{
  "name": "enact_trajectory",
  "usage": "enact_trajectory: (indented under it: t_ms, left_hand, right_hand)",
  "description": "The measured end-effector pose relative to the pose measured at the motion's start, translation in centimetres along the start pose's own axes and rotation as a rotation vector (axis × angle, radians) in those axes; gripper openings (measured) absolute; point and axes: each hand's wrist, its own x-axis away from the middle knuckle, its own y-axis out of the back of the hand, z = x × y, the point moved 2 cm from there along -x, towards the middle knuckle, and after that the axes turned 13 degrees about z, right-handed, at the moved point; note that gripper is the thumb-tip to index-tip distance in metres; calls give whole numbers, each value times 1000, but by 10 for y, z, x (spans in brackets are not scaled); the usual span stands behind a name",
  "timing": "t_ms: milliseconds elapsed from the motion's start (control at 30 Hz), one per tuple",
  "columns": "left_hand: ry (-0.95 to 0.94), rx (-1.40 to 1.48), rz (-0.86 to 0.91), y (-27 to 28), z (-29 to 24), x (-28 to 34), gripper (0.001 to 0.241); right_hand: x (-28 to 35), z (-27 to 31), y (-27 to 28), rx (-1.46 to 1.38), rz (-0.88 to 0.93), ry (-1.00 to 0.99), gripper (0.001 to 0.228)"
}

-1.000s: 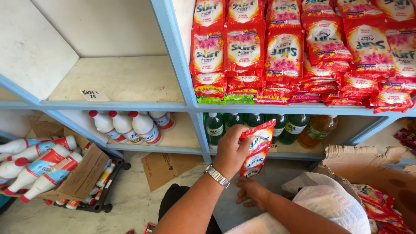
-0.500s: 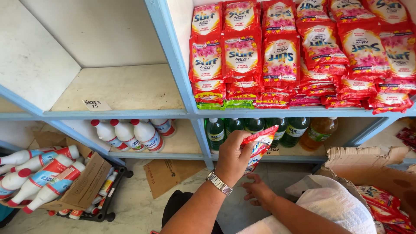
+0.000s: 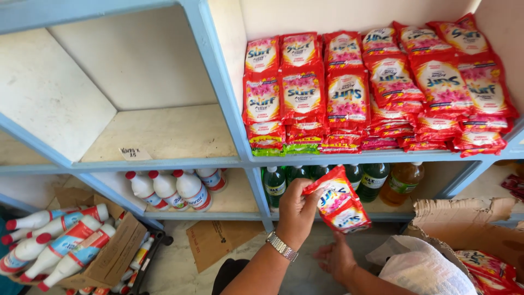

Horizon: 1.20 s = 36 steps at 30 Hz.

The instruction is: Organizing and stocking laundry detergent sachets on grocery store shelves.

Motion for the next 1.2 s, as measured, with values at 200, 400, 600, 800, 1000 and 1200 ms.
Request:
enact_trajectory:
  t_ms: [200,400,600,800,1000,1200]
  left_hand:
    - [10,216,41,10,-1,4,12]
    - [66,244,101,20,24,10,16]
    - [378,274,124,57,60,-5,16]
    - [245,-54,309,49,51,-1,31]
    - [105,-194,535,17,-15,-5,35]
    - [-154,-235,639,-11,-39,2,53]
  right_hand:
    - [78,127,-51,-684,160,565,54]
    - [91,183,-5,-796,463,851,44]
    - [162,193,-21,-495,1081,972,21]
    - [210,181,-51,-92,614,1226,17]
    - [162,148,-32,626,-43,1235,14]
    - [129,125,-21,1042,-298,1152,25]
